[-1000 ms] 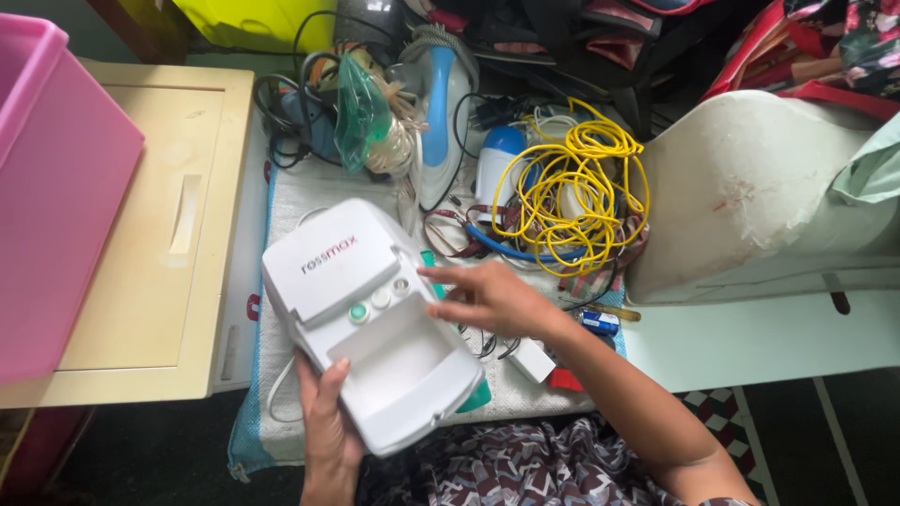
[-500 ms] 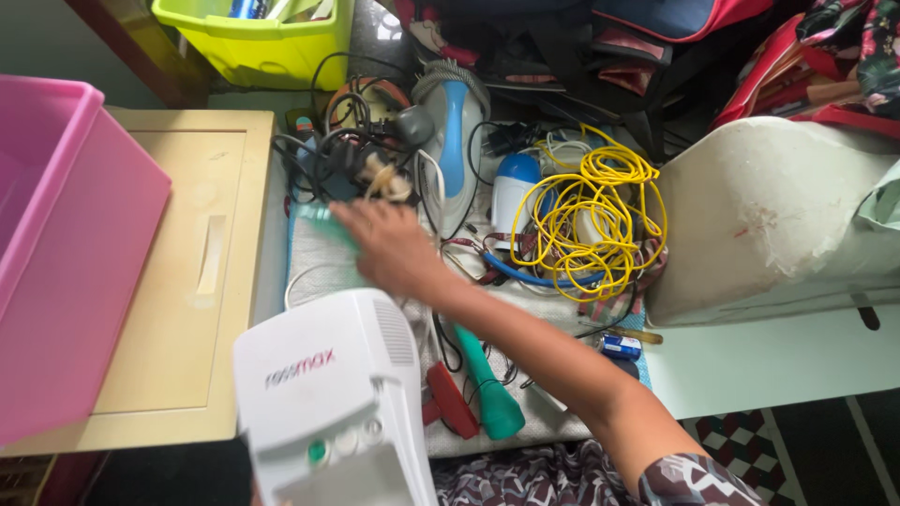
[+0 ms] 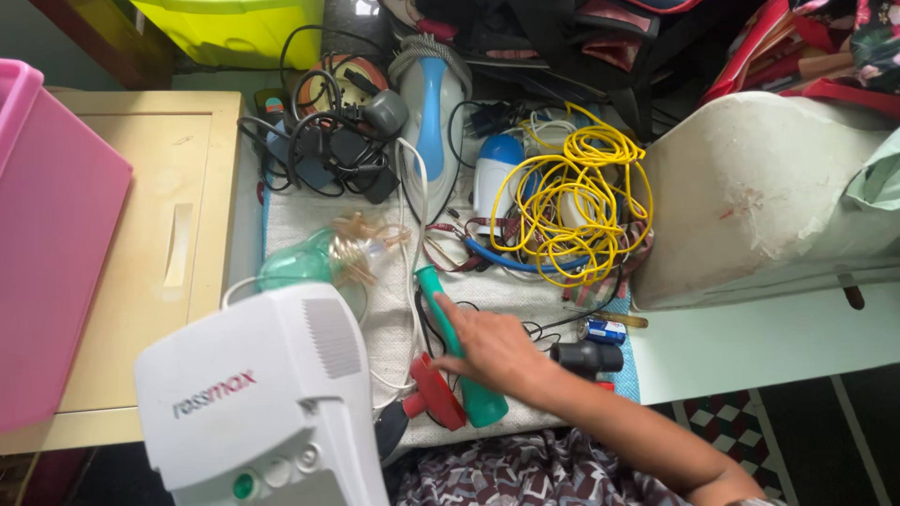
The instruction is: The person organizes tangled cables and accessories on a cluttered work surface, then uses a screwdriver to remove screws from the back of a white Rossmax device. The device is turned over and handled while screws are removed, but the device is not powered on or fully set up.
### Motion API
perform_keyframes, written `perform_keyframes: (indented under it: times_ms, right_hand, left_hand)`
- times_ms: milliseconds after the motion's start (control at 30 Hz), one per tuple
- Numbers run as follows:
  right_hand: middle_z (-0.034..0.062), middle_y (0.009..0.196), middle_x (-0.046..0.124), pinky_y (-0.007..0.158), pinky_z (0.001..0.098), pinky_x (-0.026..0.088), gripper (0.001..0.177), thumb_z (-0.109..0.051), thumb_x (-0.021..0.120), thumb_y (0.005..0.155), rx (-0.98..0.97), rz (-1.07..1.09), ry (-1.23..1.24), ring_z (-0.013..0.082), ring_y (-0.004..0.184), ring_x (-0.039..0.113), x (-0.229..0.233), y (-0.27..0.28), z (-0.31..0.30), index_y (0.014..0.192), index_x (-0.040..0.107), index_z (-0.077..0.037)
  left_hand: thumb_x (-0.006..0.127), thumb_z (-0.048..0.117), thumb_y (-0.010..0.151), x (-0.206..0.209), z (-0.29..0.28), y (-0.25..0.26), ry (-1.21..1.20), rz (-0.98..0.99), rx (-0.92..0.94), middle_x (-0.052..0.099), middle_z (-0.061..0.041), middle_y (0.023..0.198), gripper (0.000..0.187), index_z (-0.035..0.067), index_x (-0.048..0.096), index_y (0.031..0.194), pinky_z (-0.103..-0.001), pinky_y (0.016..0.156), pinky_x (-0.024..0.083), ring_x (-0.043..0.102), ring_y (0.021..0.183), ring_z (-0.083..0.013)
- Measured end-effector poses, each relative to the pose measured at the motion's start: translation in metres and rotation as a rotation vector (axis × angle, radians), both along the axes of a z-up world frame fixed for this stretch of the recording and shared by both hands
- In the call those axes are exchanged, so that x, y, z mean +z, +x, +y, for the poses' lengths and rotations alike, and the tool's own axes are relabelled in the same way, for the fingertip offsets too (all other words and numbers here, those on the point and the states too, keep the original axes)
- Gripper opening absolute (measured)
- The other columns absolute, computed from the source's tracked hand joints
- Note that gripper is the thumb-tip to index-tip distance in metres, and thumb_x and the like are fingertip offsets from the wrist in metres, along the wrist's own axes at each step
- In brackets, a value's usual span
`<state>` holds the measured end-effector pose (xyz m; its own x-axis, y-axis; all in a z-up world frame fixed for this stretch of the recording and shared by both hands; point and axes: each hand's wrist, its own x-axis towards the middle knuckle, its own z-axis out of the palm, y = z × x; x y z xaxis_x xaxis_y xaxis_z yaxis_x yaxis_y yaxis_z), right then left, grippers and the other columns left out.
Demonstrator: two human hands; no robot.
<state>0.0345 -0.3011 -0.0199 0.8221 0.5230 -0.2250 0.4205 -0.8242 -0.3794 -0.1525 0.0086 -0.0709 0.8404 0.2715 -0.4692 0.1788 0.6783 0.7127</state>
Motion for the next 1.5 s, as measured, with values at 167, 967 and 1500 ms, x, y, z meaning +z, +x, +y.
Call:
perform_keyframes:
  times_ms: [167,967,1500]
  right_hand:
    - [0.0184,0.098,0.066,0.067,0.0491,0.054,0.096,-0.019,0.075,0.083,-0.068,-0.148,0.22,0.0381,0.081,0.067,-0.021,-0.008,0.0,0.162,0.02,-0.01]
    - [0.0242,0.133,0.06,0.094,0.0461,0.049,0.062,-0.027,0.076,0.079,0.229,-0.377,0.39,0.0373,0.117,0.059,-0.039,-0.077,-0.011,0.132,0.056,-0.001]
    - [0.0143,0.143,0.06,0.113,0.0497,0.044,0.049,-0.008,0.06,0.091,0.141,-0.838,0.14,0.0342,0.132,0.058,-0.026,0.057,-0.107,0.138,0.065,-0.02]
  left_hand:
    - [0.062,0.034,0.076,-0.002,0.007,-0.01,0.007,-0.004,-0.003,0.05,-0.03,0.139,0.096,0.002,0.031,0.161,-0.049,0.092,0.052,0.058,0.119,-0.0381]
    - [0.062,0.042,0.08,-0.008,-0.036,0.024,-0.035,0.004,-0.096,0.052,-0.031,0.134,0.092,0.002,0.036,0.159,-0.049,0.083,0.054,0.06,0.113,-0.0381]
    - [0.065,0.043,0.061,-0.007,-0.089,0.053,0.631,-0.216,-0.194,0.051,-0.027,0.127,0.121,0.002,0.015,0.164,-0.058,0.094,0.059,0.061,0.117,-0.0413]
